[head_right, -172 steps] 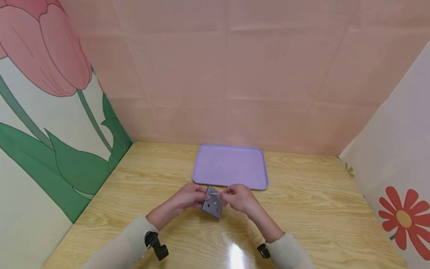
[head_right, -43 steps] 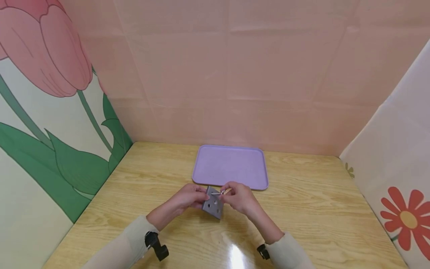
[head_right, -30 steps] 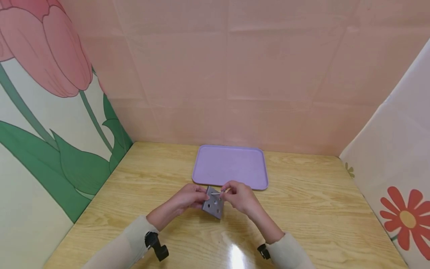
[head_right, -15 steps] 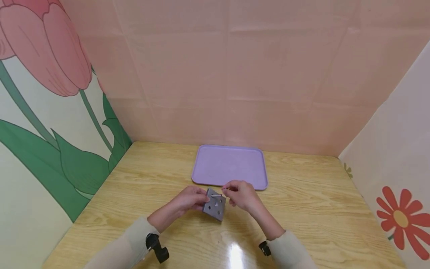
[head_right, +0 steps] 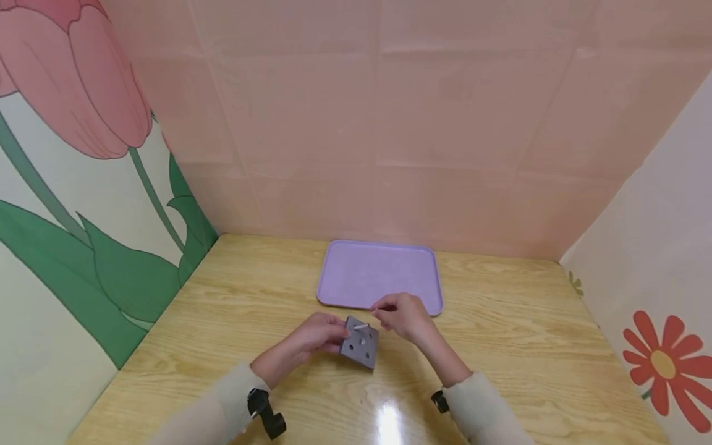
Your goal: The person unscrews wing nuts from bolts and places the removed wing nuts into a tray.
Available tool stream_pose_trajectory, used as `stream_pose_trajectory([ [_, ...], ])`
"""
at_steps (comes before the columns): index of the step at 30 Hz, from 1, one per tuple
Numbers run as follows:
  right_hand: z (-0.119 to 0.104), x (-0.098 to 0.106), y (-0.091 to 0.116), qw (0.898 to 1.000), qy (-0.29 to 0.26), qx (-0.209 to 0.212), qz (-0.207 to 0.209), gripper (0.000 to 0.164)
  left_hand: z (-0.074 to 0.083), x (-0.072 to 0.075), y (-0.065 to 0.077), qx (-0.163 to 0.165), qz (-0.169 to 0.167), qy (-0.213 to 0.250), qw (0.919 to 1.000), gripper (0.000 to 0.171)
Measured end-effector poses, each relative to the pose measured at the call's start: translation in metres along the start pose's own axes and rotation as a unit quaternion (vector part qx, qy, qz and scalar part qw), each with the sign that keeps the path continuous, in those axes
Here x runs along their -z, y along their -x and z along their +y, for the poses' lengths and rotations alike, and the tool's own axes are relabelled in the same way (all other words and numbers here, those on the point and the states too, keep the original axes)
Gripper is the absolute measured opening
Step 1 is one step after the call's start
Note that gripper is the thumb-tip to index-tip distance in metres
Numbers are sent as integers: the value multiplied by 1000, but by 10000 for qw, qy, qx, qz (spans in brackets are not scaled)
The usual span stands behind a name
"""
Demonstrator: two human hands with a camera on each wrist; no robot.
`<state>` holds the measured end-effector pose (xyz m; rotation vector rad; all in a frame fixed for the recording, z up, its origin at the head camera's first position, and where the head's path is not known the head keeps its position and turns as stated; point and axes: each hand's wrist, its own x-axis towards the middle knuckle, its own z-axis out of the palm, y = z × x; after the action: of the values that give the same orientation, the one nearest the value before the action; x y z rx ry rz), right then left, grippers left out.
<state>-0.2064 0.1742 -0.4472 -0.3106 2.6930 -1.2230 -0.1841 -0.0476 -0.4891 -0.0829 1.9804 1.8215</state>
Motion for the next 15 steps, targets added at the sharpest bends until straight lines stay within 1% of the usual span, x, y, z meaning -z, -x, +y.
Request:
stream_pose_trajectory([
  [6,2,2,-10,9998,209,43,14,15,-6,-4,-4,21,64,99,9999,26],
  [10,5,3,-17,9995,304,129,34,13,-10,-6,-7,12,89,133,9999,26],
  [15,8,3,-27,9992,338,223,-32,9,-14,-7,-9,50,45,293,9995,27],
])
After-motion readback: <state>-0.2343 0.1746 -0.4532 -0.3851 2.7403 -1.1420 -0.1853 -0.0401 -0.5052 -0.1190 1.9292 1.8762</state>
